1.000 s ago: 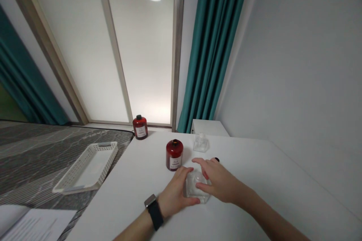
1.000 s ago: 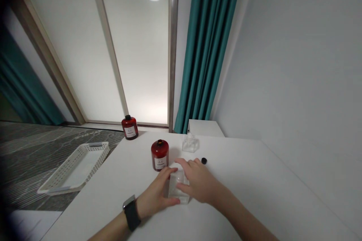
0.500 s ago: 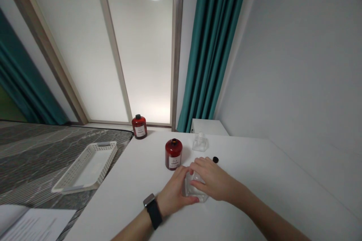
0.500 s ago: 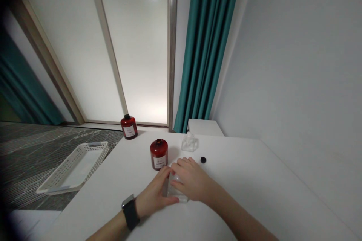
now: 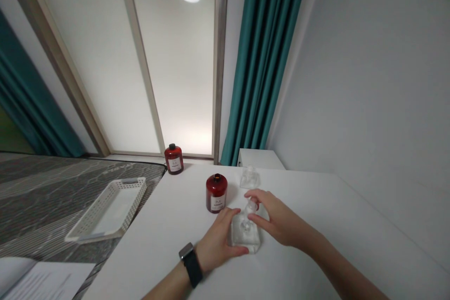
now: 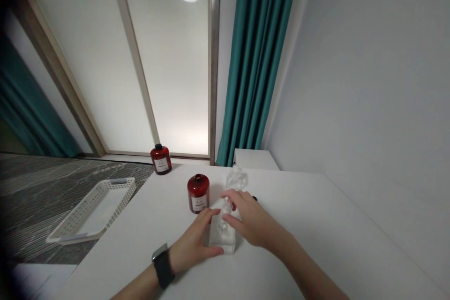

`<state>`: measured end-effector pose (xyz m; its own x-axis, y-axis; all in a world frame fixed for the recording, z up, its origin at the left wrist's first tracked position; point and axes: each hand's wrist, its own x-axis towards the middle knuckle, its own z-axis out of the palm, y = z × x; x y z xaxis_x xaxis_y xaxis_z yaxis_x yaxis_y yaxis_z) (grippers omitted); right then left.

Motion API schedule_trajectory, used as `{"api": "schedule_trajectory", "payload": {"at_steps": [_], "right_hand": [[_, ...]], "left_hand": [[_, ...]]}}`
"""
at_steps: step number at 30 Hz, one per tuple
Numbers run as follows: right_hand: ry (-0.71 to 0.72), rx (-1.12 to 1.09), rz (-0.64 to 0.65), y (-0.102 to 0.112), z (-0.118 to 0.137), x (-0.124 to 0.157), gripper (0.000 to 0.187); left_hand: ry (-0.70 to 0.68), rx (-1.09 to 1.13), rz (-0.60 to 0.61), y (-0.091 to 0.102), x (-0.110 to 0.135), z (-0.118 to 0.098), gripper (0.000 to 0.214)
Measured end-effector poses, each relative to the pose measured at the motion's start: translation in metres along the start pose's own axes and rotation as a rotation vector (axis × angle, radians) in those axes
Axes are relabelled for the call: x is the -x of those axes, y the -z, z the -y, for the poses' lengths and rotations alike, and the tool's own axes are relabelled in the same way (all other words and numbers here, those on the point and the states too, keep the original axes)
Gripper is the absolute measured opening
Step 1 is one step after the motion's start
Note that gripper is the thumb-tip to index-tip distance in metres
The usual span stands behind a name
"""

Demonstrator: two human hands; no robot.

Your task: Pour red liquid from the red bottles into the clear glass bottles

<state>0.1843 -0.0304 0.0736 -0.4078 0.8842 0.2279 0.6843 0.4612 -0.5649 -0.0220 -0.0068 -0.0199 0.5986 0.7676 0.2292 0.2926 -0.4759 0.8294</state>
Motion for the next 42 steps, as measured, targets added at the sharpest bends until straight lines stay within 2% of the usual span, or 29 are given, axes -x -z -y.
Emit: {"api": "schedule_trajectory", "payload": {"at_steps": [3, 6, 11, 16, 20, 30, 42], "right_hand": [[-0.068, -0.109, -0.19, -0.007, -0.013, 0.006, 0.026], [-0.039, -0.196, -0.322, -0.027, -0.027, 0.009, 0.015], [-0.033, -0.347, -0.528, -0.06, -0.04, 0.006, 0.017], [-0.056, -0.42, -0.684, -0.063, -0.045, 0.003, 0.018], [-0.082, -0.516, -0.671, -0.061, -0.048, 0.008, 0.016], [-0.155, -0.533, -0.712, -0.067, -0.051, 0.013, 0.023], [-0.169, -0.584, -0.755, -0.067, -0.047, 0.013, 0.02]], "left_hand": [[0.014, 0.008, 0.004, 0.0, 0.001, 0.0, 0.08], [0.017, 0.008, -0.005, 0.0, 0.001, 0.0, 0.079], [0.024, 0.006, -0.032, -0.002, 0.001, 0.001, 0.078], [0.041, 0.001, -0.022, -0.001, 0.0, -0.001, 0.078], [0.049, -0.005, -0.005, -0.001, 0.0, -0.002, 0.078], [0.041, -0.016, -0.019, -0.001, 0.0, -0.004, 0.077], [0.055, -0.011, -0.014, 0.0, 0.0, -0.006, 0.077]]}}
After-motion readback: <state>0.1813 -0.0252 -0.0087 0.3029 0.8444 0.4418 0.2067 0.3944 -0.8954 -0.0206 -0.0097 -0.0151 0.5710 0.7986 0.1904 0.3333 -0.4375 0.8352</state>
